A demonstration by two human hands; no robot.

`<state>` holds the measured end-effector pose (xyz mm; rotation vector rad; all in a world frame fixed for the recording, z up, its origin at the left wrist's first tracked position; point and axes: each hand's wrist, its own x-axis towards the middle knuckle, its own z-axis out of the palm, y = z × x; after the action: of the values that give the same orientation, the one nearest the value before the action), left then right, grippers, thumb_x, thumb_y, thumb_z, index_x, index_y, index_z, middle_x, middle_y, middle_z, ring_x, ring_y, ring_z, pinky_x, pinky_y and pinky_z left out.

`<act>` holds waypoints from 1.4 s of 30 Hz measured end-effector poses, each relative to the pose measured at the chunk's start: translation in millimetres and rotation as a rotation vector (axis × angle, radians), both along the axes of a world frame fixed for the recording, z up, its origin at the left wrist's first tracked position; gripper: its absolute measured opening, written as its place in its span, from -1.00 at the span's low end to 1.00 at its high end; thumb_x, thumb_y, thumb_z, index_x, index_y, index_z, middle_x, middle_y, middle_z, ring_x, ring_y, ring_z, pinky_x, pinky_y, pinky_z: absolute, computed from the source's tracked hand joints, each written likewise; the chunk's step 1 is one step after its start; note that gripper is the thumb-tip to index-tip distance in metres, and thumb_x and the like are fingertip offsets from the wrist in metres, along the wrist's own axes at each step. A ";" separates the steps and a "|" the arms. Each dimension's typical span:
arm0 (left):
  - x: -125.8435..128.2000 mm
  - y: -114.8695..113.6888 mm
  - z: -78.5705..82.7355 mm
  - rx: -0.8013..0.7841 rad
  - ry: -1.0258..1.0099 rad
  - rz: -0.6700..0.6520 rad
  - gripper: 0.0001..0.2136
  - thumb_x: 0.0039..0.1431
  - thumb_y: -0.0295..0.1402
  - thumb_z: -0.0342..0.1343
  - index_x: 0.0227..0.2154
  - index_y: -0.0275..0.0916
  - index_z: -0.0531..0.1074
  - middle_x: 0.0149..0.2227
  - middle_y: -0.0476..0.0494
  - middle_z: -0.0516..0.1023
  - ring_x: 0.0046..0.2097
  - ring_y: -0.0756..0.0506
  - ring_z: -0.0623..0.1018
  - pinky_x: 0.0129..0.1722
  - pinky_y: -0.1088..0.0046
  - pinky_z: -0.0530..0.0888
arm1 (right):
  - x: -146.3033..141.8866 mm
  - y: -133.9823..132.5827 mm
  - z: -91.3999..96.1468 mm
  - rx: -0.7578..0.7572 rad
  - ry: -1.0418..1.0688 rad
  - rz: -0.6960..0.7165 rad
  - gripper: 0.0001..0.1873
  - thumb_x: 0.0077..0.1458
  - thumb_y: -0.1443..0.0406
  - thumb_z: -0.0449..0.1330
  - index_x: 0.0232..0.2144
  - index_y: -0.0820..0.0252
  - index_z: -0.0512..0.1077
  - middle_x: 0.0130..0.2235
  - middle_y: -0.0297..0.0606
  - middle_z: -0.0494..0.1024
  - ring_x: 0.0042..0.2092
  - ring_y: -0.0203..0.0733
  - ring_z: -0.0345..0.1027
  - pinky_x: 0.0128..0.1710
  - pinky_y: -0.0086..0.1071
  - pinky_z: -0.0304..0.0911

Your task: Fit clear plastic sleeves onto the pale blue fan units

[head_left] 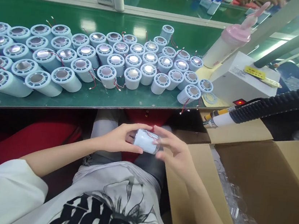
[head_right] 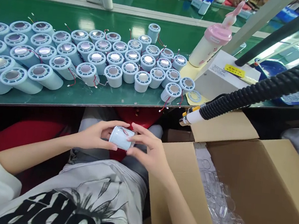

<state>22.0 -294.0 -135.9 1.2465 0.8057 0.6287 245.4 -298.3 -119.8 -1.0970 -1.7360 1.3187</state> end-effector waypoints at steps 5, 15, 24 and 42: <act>-4.4 -0.9 10.3 -0.094 -0.033 -0.008 -0.33 -0.02 -0.35 0.30 0.18 -0.12 0.22 0.13 -0.28 0.39 -0.01 -0.16 0.52 -0.08 0.30 0.51 | 6.2 -9.8 0.4 0.339 -0.197 0.094 -0.65 0.06 0.38 0.26 -0.07 0.09 0.41 0.15 -0.11 0.39 0.13 -0.07 0.32 0.10 -0.17 0.31; -10.1 -2.9 18.9 0.282 0.063 -0.086 -0.28 -0.07 -0.37 0.34 0.20 -0.08 0.22 0.21 -0.27 0.31 0.19 -0.22 0.37 0.13 0.21 0.38 | 7.6 -16.0 9.1 0.059 -0.076 0.135 -0.56 0.06 0.32 0.27 -0.01 0.08 0.28 0.13 -0.09 0.37 0.12 -0.01 0.32 0.03 -0.12 0.39; -11.2 -3.1 22.0 0.361 0.131 -0.114 -0.28 -0.06 -0.36 0.32 0.20 -0.10 0.22 0.22 -0.27 0.29 0.22 -0.22 0.33 0.14 0.22 0.38 | 8.0 -16.2 13.1 -0.152 0.037 0.109 -0.58 0.06 0.29 0.27 -0.03 0.06 0.29 0.02 -0.17 0.44 -0.01 -0.12 0.39 -0.11 -0.24 0.46; -12.3 -1.4 24.6 0.505 0.212 -0.142 -0.30 -0.02 -0.30 0.30 0.21 -0.04 0.19 0.30 -0.23 0.16 0.30 -0.26 0.18 0.27 0.09 0.14 | 1.3 -12.6 2.5 -0.640 0.305 0.000 -0.59 0.00 0.04 0.26 -0.19 0.12 0.31 -0.34 -0.32 0.48 -0.40 -0.27 0.43 -0.42 -0.36 0.47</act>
<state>9.7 -295.4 -111.3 1.8387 0.7460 0.6095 246.8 -310.9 -117.3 -1.1412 -1.1106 1.9964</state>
